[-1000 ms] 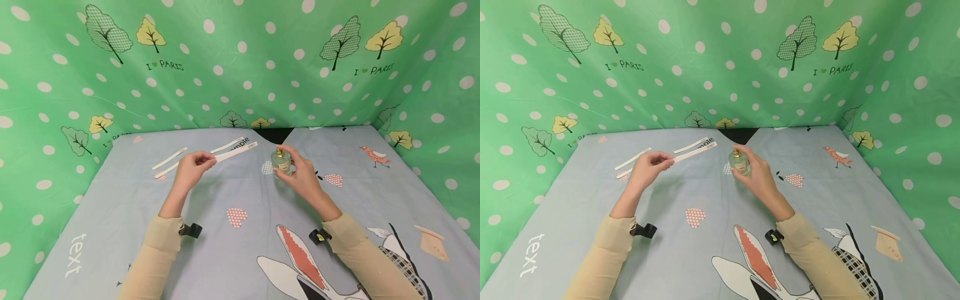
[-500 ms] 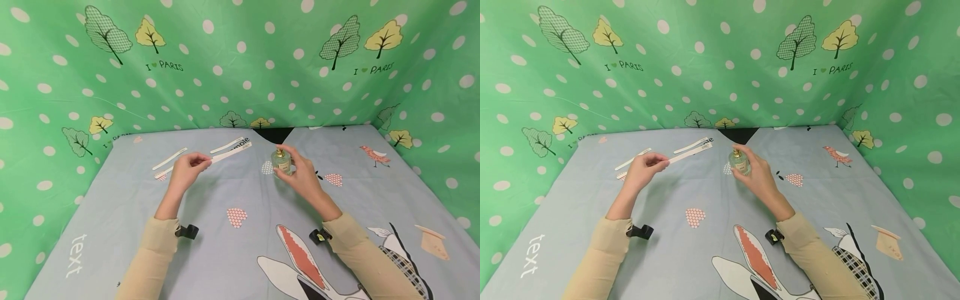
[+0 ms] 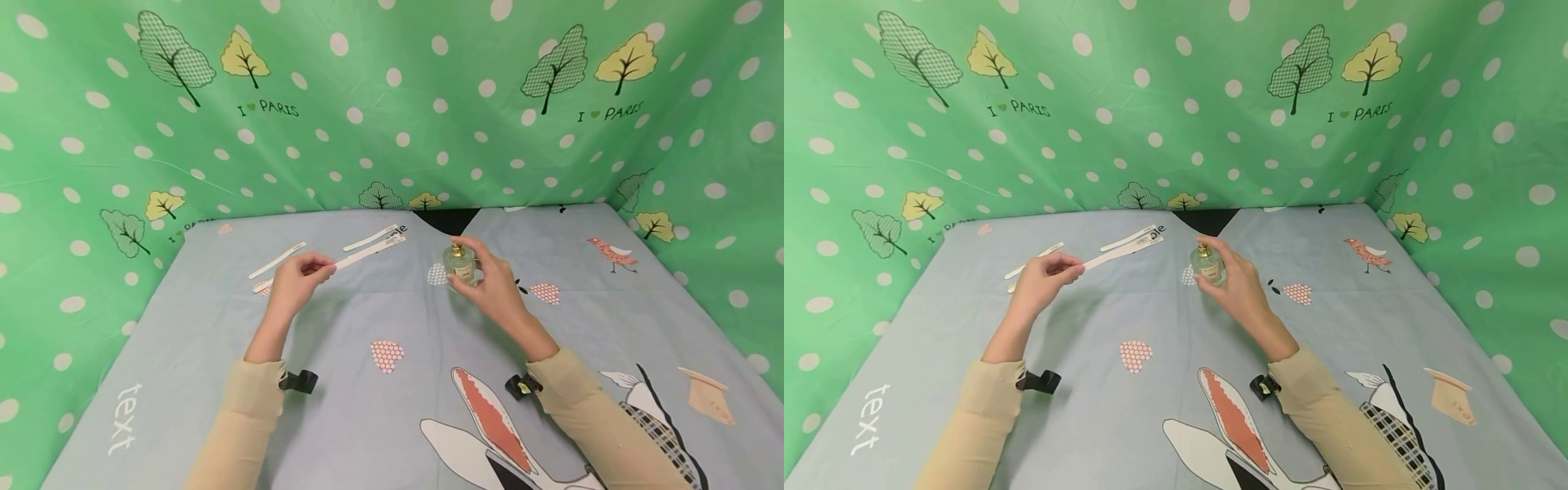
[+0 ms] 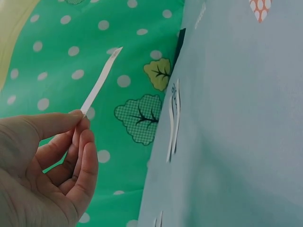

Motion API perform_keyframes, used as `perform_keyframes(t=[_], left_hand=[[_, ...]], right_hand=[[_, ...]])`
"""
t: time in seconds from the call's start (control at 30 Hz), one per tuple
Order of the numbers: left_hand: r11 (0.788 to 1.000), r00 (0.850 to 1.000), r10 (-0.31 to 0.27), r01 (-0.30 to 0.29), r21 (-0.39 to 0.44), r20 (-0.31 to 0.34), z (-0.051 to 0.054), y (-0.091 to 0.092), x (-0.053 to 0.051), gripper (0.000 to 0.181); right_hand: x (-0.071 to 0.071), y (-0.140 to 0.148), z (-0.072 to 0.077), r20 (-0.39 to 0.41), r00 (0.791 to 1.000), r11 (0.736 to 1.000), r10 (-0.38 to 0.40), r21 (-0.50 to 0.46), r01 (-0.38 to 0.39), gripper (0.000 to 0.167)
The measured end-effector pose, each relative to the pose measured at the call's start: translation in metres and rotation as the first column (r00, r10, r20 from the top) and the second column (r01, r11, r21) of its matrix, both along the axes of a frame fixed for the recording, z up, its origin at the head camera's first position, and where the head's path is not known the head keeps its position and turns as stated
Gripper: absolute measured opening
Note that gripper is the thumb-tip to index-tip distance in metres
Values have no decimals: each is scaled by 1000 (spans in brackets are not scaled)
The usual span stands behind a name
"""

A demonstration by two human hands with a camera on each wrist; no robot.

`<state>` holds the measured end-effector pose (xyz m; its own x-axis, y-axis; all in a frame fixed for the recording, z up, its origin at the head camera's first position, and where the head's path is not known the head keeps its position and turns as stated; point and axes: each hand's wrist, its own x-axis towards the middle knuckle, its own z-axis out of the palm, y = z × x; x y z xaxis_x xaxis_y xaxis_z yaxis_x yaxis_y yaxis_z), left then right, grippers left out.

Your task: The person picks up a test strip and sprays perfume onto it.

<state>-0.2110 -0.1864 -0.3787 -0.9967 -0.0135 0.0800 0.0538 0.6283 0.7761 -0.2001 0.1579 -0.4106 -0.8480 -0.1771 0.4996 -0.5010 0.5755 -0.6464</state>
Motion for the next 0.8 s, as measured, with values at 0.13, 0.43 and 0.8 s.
perform_keyframes(t=[0.13, 0.43, 0.8], left_hand=[[1000, 1000, 3, -3, 0, -9, -1, -4, 0, 22], [1000, 1000, 26, -26, 1, 9, -3, -12, 3, 23], [998, 998, 61, -61, -2, 11, -8, -25, 6, 23]], right_hand=[[0, -1, 0, 4, 1000, 1000, 1, 2, -1, 68], [0, -1, 0, 2, 1000, 1000, 0, -4, 0, 68], [0, -1, 1, 5, 1000, 1000, 5, -16, -5, 68]])
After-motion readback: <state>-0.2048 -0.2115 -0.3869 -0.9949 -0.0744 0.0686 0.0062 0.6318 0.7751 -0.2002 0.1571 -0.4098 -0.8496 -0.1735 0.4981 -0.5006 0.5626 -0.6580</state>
